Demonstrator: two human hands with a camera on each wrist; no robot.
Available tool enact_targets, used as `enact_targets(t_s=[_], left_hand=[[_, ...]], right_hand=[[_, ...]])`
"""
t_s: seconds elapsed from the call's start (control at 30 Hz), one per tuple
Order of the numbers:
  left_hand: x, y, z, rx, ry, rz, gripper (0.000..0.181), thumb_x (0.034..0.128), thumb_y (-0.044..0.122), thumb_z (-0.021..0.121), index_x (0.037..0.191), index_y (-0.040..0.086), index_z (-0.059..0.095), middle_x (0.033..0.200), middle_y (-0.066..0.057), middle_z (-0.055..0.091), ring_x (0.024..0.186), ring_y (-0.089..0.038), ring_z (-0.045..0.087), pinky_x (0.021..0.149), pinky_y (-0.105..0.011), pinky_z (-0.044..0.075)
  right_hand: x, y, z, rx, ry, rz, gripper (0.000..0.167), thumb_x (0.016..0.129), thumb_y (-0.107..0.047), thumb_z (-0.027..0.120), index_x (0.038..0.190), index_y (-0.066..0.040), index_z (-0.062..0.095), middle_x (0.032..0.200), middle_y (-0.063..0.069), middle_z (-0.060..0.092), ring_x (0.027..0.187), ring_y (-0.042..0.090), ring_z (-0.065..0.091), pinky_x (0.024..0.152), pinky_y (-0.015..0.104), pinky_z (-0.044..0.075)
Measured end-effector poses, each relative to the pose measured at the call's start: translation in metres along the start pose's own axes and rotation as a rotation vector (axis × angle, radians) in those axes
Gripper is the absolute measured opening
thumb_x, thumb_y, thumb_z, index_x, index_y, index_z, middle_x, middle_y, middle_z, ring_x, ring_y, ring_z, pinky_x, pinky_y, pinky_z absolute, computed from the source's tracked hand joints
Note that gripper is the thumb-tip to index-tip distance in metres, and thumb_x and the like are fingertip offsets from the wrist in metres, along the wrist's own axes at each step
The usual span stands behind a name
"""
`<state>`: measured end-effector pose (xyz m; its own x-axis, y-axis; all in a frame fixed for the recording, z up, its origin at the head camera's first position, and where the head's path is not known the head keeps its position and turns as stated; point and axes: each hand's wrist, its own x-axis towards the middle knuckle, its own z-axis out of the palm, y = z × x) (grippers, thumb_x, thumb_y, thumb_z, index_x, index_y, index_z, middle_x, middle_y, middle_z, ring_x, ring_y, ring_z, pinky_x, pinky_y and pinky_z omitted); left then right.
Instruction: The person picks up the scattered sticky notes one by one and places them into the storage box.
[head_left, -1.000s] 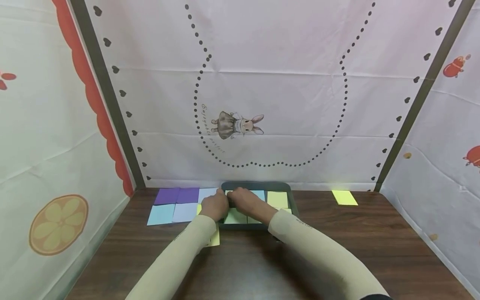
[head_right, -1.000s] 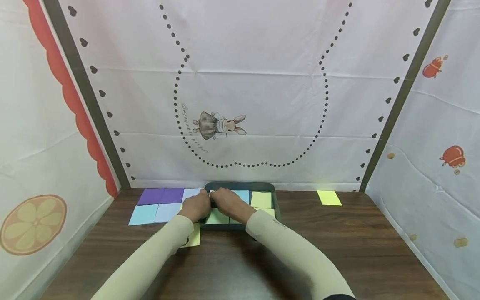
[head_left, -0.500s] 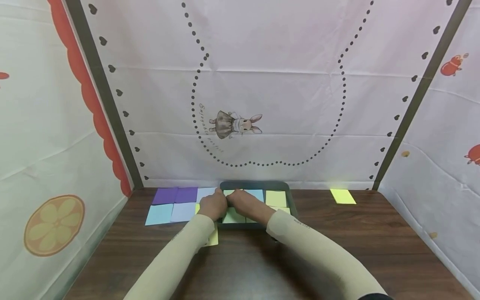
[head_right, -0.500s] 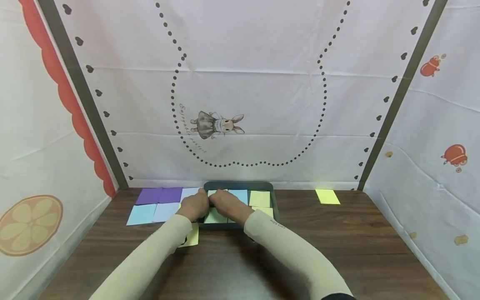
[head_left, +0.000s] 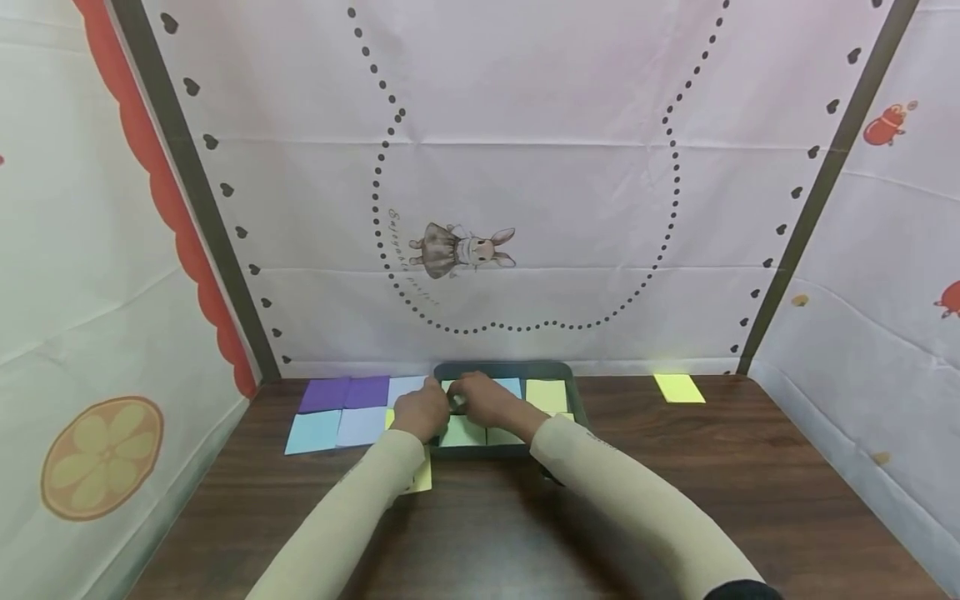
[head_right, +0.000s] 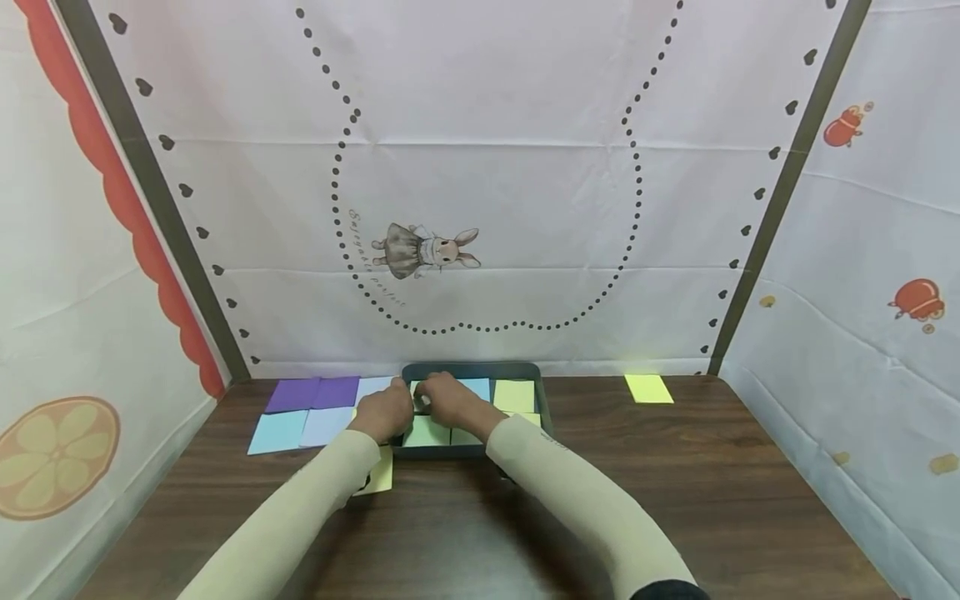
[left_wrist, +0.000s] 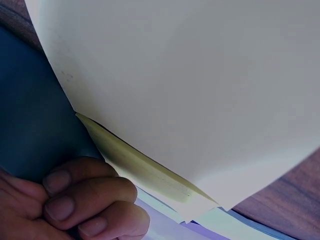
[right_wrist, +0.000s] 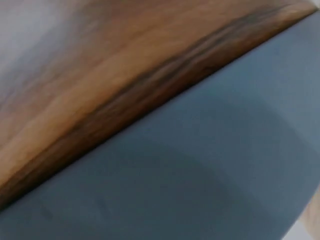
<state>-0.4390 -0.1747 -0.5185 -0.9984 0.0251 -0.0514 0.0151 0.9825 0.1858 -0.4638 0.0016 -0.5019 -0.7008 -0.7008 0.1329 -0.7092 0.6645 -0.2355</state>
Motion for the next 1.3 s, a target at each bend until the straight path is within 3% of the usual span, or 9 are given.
enact_targets(t_s=[0.23,0.43,0.63,0.87,1.03,1.13,1.17,1.2,1.3], left_hand=[[0.001,-0.002,0.000,0.007,-0.007,-0.001,0.045,0.1035,0.024,0.068,0.133,-0.007,0.055,0.088,-0.012,0.073,0.074,-0.028,0.072,0.073,-0.055,0.062],[-0.007,0.003,-0.007,-0.012,-0.016,-0.004,0.053,0.1030,0.021,0.067,0.142,-0.012,0.051,0.090,-0.017,0.077,0.078,-0.032,0.075,0.079,-0.058,0.064],[-0.031,0.017,-0.027,-0.025,-0.010,-0.004,0.054,0.1012,0.017,0.067,0.142,-0.014,0.051,0.085,-0.019,0.076,0.075,-0.031,0.072,0.079,-0.057,0.064],[-0.020,0.008,-0.015,-0.036,-0.004,0.016,0.056,0.1023,0.019,0.063,0.145,-0.013,0.050,0.087,-0.019,0.075,0.073,-0.030,0.071,0.078,-0.057,0.063],[-0.023,0.009,-0.018,-0.057,-0.003,0.010,0.056,0.1018,0.018,0.063,0.145,-0.014,0.049,0.084,-0.019,0.075,0.072,-0.031,0.070,0.078,-0.058,0.062],[-0.022,0.009,-0.019,-0.072,-0.018,0.008,0.057,0.1020,0.017,0.062,0.146,-0.016,0.048,0.082,-0.019,0.074,0.072,-0.032,0.070,0.076,-0.057,0.062],[-0.030,0.013,-0.027,-0.076,-0.026,0.002,0.058,0.1030,0.016,0.061,0.148,-0.017,0.047,0.081,-0.019,0.073,0.072,-0.031,0.070,0.078,-0.057,0.062],[-0.035,0.015,-0.031,-0.079,-0.026,0.000,0.057,0.1024,0.015,0.061,0.147,-0.017,0.047,0.079,-0.018,0.072,0.071,-0.031,0.069,0.078,-0.057,0.062],[-0.048,0.022,-0.042,-0.080,-0.023,0.000,0.056,0.1029,0.013,0.059,0.147,-0.019,0.046,0.078,-0.017,0.072,0.072,-0.031,0.069,0.080,-0.056,0.062]], right_hand=[[-0.037,-0.051,-0.054,0.033,-0.017,0.005,0.031,0.107,-0.002,0.071,0.136,-0.006,0.079,0.131,0.011,0.081,0.123,0.026,0.073,0.117,0.046,0.056],[-0.049,-0.043,-0.075,0.076,0.034,-0.036,0.032,0.109,-0.005,0.072,0.140,-0.004,0.076,0.142,0.013,0.077,0.139,0.030,0.070,0.122,0.046,0.053],[-0.068,-0.016,-0.106,0.093,0.055,-0.050,0.036,0.110,-0.004,0.068,0.146,-0.005,0.072,0.151,0.012,0.073,0.147,0.032,0.065,0.125,0.048,0.051],[-0.098,0.022,-0.137,0.079,0.094,0.026,0.041,0.113,-0.005,0.061,0.154,-0.004,0.065,0.161,0.015,0.065,0.154,0.037,0.058,0.130,0.054,0.046],[-0.123,0.052,-0.152,0.074,0.152,0.102,0.042,0.113,-0.003,0.062,0.154,-0.005,0.065,0.160,0.017,0.065,0.153,0.039,0.059,0.129,0.057,0.046],[-0.134,0.090,-0.149,0.072,0.196,0.098,0.040,0.111,-0.003,0.066,0.151,-0.004,0.068,0.154,0.017,0.070,0.147,0.038,0.064,0.126,0.055,0.050],[-0.140,0.096,-0.151,0.069,0.202,0.109,0.040,0.110,-0.001,0.067,0.150,-0.003,0.068,0.151,0.018,0.071,0.144,0.039,0.066,0.125,0.055,0.051],[-0.142,0.119,-0.145,0.065,0.218,0.089,0.040,0.111,-0.004,0.067,0.150,-0.005,0.068,0.151,0.017,0.072,0.144,0.036,0.067,0.125,0.053,0.051],[-0.157,0.140,-0.147,0.032,0.245,0.090,0.038,0.108,-0.004,0.071,0.146,0.000,0.070,0.144,0.021,0.075,0.137,0.040,0.070,0.121,0.056,0.053]])
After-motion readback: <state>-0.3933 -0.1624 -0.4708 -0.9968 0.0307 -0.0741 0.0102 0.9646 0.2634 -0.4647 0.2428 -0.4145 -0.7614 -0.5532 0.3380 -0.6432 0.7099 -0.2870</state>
